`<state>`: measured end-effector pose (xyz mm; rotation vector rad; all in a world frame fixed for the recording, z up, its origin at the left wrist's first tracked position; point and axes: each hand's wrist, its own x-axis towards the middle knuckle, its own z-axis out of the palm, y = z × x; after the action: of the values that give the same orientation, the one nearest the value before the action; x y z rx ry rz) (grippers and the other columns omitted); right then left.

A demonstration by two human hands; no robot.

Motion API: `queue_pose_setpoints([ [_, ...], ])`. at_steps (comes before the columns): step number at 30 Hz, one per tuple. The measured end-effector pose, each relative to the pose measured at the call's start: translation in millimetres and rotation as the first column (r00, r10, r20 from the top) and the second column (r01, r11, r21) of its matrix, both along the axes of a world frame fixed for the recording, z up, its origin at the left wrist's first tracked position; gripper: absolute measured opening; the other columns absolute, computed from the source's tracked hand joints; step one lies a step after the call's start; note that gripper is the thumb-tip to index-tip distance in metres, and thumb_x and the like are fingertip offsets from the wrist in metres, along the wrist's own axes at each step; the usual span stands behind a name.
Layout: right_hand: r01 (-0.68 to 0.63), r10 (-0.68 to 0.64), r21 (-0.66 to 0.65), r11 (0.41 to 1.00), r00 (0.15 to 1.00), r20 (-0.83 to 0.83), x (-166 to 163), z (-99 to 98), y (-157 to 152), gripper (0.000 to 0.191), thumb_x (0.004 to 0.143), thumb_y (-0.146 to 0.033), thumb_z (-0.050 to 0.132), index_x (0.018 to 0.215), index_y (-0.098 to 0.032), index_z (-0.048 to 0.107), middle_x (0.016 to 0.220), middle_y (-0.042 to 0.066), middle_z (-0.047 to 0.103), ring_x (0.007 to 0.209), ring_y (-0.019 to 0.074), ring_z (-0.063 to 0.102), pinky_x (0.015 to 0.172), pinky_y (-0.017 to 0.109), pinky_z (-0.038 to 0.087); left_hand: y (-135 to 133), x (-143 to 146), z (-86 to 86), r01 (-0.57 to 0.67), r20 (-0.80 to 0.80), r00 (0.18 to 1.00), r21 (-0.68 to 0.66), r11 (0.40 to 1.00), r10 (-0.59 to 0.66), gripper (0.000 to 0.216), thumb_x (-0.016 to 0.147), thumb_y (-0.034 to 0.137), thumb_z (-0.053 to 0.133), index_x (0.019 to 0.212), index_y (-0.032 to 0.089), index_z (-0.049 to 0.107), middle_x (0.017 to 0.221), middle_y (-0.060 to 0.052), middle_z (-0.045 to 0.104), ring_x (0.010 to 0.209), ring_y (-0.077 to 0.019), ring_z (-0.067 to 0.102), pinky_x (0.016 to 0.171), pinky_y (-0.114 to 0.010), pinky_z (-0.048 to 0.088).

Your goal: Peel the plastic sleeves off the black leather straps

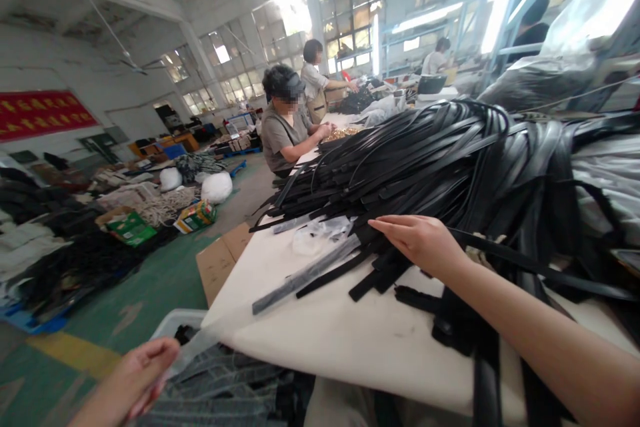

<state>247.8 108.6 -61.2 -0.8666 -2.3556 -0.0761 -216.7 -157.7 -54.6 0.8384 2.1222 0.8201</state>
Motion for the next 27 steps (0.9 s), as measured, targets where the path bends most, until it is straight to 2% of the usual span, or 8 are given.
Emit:
queue_pose_setpoints([
  [3,-0.038,0.038,-0.012,0.999,0.999,-0.007,-2,-4.4,2,0.034,0.095,-0.022,0.043,0.122,-0.025,0.064,0.116,0.006,0.069,0.096,0.0187,0.068,0.082,0.030,0.053,13,-29,17.5,0.041,-0.253,0.967,0.015,0.999,-0.036,0.043,0.064,0.067,0.065,0.071,0.025,0.065,0.065,0.003,0.070,0.068,-0.0220,0.065,0.066,-0.033,0.053],
  [5,-0.077,0.077,-0.017,0.997,0.997,0.028,-7,-4.8,-1,0.034,0.095,-0.021,0.045,0.123,-0.025,0.064,0.115,0.006,0.069,0.096,0.0187,0.068,0.082,0.029,0.053,33,-21,23.1,0.004,-0.495,0.867,0.108,0.994,0.050,0.041,0.064,0.062,0.066,0.080,0.025,0.064,0.086,-0.003,0.073,0.092,-0.0299,0.066,0.085,-0.042,0.052],
  [7,-0.100,0.101,-0.013,0.995,0.993,0.066,-12,-3.9,-6,0.034,0.094,-0.019,0.045,0.123,-0.025,0.064,0.113,0.007,0.070,0.094,0.0181,0.068,0.080,0.028,0.052,60,15,21.3,0.106,-0.651,0.758,0.170,0.980,0.031,0.046,0.072,0.059,0.058,0.098,0.021,0.061,0.108,-0.011,0.068,0.105,-0.0325,0.062,0.095,-0.047,0.047],
  [10,-0.113,0.110,0.023,0.993,0.987,0.118,-16,-2.5,-11,0.035,0.094,-0.019,0.045,0.123,-0.025,0.063,0.109,0.007,0.070,0.088,0.0166,0.068,0.076,0.025,0.051,103,102,8.5,0.483,-0.768,0.608,0.158,0.861,-0.200,0.059,0.083,0.060,0.046,0.121,0.016,0.053,0.131,-0.015,0.055,0.125,-0.0308,0.048,0.110,-0.048,0.033],
  [13,-0.123,0.111,0.070,0.990,0.981,0.157,-16,-1.4,-14,0.035,0.095,-0.019,0.044,0.123,-0.024,0.063,0.106,0.008,0.070,0.084,0.0154,0.067,0.073,0.024,0.049,140,185,-2.0,0.691,-0.787,0.486,0.079,0.719,-0.381,0.069,0.081,0.066,0.051,0.125,0.013,0.050,0.132,-0.017,0.054,0.128,-0.0303,0.044,0.108,-0.045,0.035],
  [16,-0.146,0.124,0.108,0.983,0.973,0.194,-17,1.8,-21,0.035,0.094,-0.018,0.044,0.124,-0.023,0.061,0.103,0.008,0.069,0.079,0.0149,0.065,0.070,0.025,0.046,164,232,-3.5,0.689,-0.786,0.422,-0.045,0.724,-0.451,0.041,0.086,0.054,0.053,0.100,0.016,0.060,0.106,-0.011,0.066,0.106,-0.0268,0.059,0.090,-0.037,0.047],
  [23,-0.270,0.248,0.050,0.962,0.933,0.262,-37,9.2,-50,0.031,0.096,-0.024,0.043,0.121,-0.018,0.059,0.087,0.007,0.067,0.075,0.0191,0.062,0.066,0.030,0.043,161,261,-0.9,0.599,-0.812,0.412,-0.101,0.794,-0.414,0.013,0.090,0.027,0.052,0.083,0.019,0.058,0.082,-0.007,0.069,0.083,-0.0251,0.067,0.067,-0.031,0.044],
  [27,-0.205,0.248,-0.199,0.958,0.944,0.219,-37,16.7,-54,0.043,0.091,-0.032,0.054,0.132,-0.018,0.050,0.096,0.008,0.070,0.085,0.0211,0.064,0.071,0.028,0.044,153,245,3.7,0.586,-0.826,0.377,-0.139,0.798,-0.420,0.008,0.088,0.023,0.053,0.085,0.018,0.058,0.085,-0.008,0.069,0.086,-0.0267,0.065,0.070,-0.034,0.045],
])
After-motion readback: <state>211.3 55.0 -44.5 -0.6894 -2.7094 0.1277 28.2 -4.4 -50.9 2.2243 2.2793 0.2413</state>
